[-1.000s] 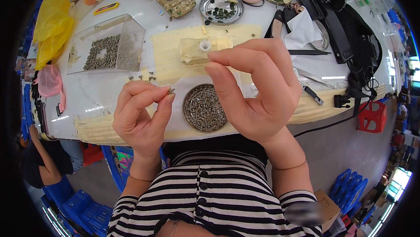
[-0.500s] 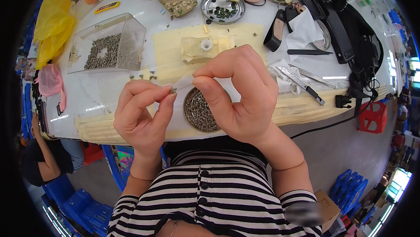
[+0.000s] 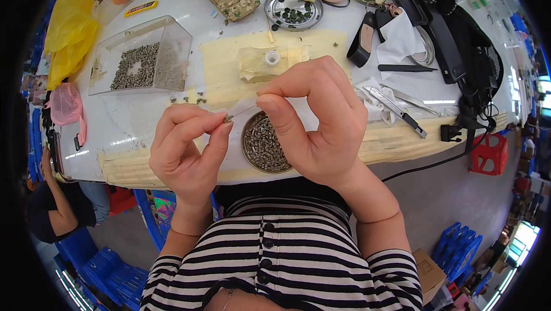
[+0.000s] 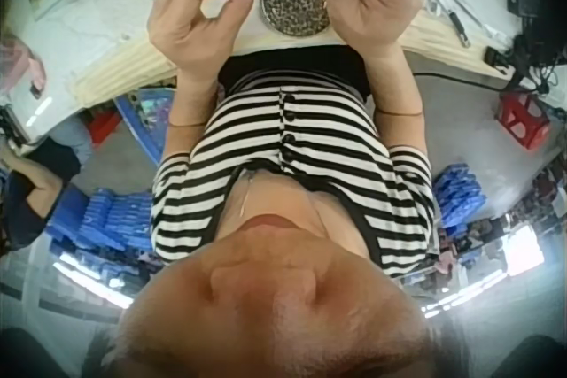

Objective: The recorder is assembling small mechanical components by inserting tiny pins into a circular base at a workbench.

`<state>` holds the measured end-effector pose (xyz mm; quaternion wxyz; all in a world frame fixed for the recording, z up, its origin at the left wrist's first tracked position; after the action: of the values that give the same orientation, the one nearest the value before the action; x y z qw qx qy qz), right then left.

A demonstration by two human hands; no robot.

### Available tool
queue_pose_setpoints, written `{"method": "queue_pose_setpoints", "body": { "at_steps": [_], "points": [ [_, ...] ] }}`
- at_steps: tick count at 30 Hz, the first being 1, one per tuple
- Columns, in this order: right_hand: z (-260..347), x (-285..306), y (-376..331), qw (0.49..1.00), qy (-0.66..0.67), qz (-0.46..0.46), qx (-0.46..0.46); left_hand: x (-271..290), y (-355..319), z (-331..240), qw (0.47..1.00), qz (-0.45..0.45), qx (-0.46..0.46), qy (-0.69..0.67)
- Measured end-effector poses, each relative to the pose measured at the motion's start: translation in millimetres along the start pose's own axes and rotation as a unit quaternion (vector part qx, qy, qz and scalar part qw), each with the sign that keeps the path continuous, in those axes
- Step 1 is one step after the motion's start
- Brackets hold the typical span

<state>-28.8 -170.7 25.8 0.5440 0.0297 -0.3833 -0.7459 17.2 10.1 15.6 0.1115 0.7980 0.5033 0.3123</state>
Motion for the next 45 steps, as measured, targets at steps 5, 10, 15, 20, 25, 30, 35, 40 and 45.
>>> {"method": "queue_pose_setpoints", "body": {
  "at_steps": [5,10,15,20,25,30,35,40,45],
  "points": [
    [-1.1,-0.3,-1.1,1.0,0.009,0.0,-0.001,0.2,-1.6,-1.0,1.0,0.012,0.004,-0.005],
    [0.5,3.7,-1.8,0.998,0.031,-0.033,-0.035,0.2,-1.7,-0.5,1.0,0.012,0.003,-0.007],
    [-8.1,14.6,13.6,0.979,-0.184,-0.072,0.046,0.2,-3.4,-0.8,1.0,0.008,0.008,-0.014],
    [-14.2,12.5,21.3,0.956,-0.29,-0.022,0.049,-0.4,0.2,0.5,1.0,-0.008,-0.02,-0.006],
    [-5.7,7.5,12.5,0.97,-0.241,-0.018,0.021,2.5,-1.1,2.5,0.999,-0.008,-0.041,-0.003],
    [15.0,0.5,0.4,0.988,0.034,0.113,-0.099,2.7,0.5,-0.5,0.999,0.002,-0.046,-0.016],
    [16.2,-13.4,-6.8,0.993,0.037,0.088,-0.069,0.0,-1.6,2.0,0.998,-0.012,-0.051,0.039],
    [23.8,-13.1,-8.9,0.987,-0.111,0.088,0.077,1.4,-1.8,1.9,0.999,-0.011,-0.027,0.036],
    [15.5,-15.2,-15.4,0.996,-0.051,0.077,0.007,1.5,-2.7,2.5,1.0,-0.018,-0.023,0.005]
  ]
}}
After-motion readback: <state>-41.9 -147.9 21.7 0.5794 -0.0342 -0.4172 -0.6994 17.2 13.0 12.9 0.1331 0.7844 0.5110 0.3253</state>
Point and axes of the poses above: each hand's wrist, its own y-axis towards the middle knuckle, its own x-axis out of the back of the hand, z = x × y, the point moved 1 cm from there along y, towards the middle knuckle, and after that the axes turned 9 degrees about z, right-handed, at the moved point
